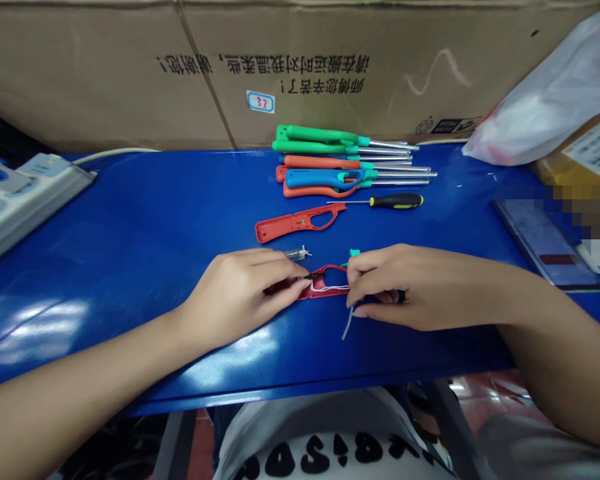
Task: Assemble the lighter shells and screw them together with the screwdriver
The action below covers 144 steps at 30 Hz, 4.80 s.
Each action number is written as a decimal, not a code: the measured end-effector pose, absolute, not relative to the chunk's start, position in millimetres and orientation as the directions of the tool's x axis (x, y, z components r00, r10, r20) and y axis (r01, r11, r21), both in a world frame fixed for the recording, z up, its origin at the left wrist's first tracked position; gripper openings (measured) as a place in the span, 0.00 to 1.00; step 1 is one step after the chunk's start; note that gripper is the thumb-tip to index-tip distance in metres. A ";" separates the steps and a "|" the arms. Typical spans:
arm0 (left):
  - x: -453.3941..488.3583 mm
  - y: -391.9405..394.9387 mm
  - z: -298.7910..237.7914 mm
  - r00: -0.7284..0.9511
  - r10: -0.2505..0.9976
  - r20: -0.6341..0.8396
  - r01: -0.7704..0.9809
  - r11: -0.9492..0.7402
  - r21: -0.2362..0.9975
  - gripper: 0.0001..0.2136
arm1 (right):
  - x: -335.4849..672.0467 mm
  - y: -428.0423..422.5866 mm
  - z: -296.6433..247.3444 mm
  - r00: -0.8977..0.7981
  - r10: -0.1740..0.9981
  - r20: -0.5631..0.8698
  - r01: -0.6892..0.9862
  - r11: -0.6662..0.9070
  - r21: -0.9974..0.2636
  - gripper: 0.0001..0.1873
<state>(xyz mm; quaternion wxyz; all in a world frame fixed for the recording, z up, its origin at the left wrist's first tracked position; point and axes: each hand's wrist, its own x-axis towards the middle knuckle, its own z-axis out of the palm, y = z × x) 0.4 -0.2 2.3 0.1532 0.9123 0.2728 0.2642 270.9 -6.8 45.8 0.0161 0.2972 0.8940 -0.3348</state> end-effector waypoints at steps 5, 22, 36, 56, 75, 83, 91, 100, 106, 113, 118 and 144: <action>1.5 -0.4 1.6 0.717 0.574 0.396 0.407 -0.806 0.430 0.06 | 269.2 -6.3 44.1 -0.796 0.587 -0.148 0.542 0.581 -0.608 0.11; 3.6 -0.4 0.9 0.705 0.581 0.406 0.406 -0.801 0.441 0.05 | 279.7 2.0 31.5 -0.638 0.761 -0.117 0.717 0.531 -0.452 0.07; 4.5 -0.9 1.4 0.692 0.582 0.428 0.390 -0.799 0.457 0.04 | 260.5 -3.4 37.4 -0.474 0.813 -0.338 0.412 -0.134 -0.901 0.12; 3.3 -1.1 -1.0 0.695 0.587 0.415 0.380 -0.790 0.481 0.04 | 257.0 -0.1 35.5 -0.409 0.858 -0.312 0.369 -0.157 -0.916 0.08; 2.3 -1.7 -1.2 0.667 0.571 0.479 0.336 -0.804 0.491 0.05 | 263.3 1.8 38.3 -0.448 0.804 -0.392 0.528 -0.116 -0.841 0.12; 2.6 -2.0 -2.6 0.661 0.562 0.498 0.310 -0.808 0.500 0.05 | 253.5 2.7 32.0 -0.447 0.785 -0.430 0.468 -0.205 -0.860 0.10; 4.3 -2.3 -3.5 0.661 0.555 0.505 0.298 -0.812 0.503 0.05 | 250.0 0.2 25.5 -0.493 0.791 -0.362 0.404 -0.160 -0.901 0.11; 6.6 -3.1 -4.1 0.628 0.581 0.518 0.261 -0.784 0.563 0.05 | 247.4 -2.3 26.4 -0.490 0.811 -0.319 0.380 -0.131 -0.916 0.09; 7.6 -3.0 -0.4 0.625 0.624 0.469 0.279 -0.740 0.612 0.07 | 248.1 -2.5 29.2 -0.444 0.806 -0.391 0.389 -0.220 -0.895 0.10; 8.2 -3.5 -1.5 0.686 0.612 0.393 0.349 -0.751 0.561 0.14 | 246.1 -1.1 28.4 -0.355 0.829 -0.431 0.428 -0.266 -0.864 0.07; 7.2 -2.8 -3.8 0.736 0.591 0.332 0.382 -0.766 0.517 0.17 | 245.8 -0.5 26.4 -0.343 0.832 -0.436 0.436 -0.270 -0.858 0.05; 6.4 -10.3 1.2 0.788 0.559 0.259 0.449 -0.808 0.381 0.15 | 274.4 -5.3 46.2 -0.720 0.678 -0.149 0.654 0.590 -0.474 0.10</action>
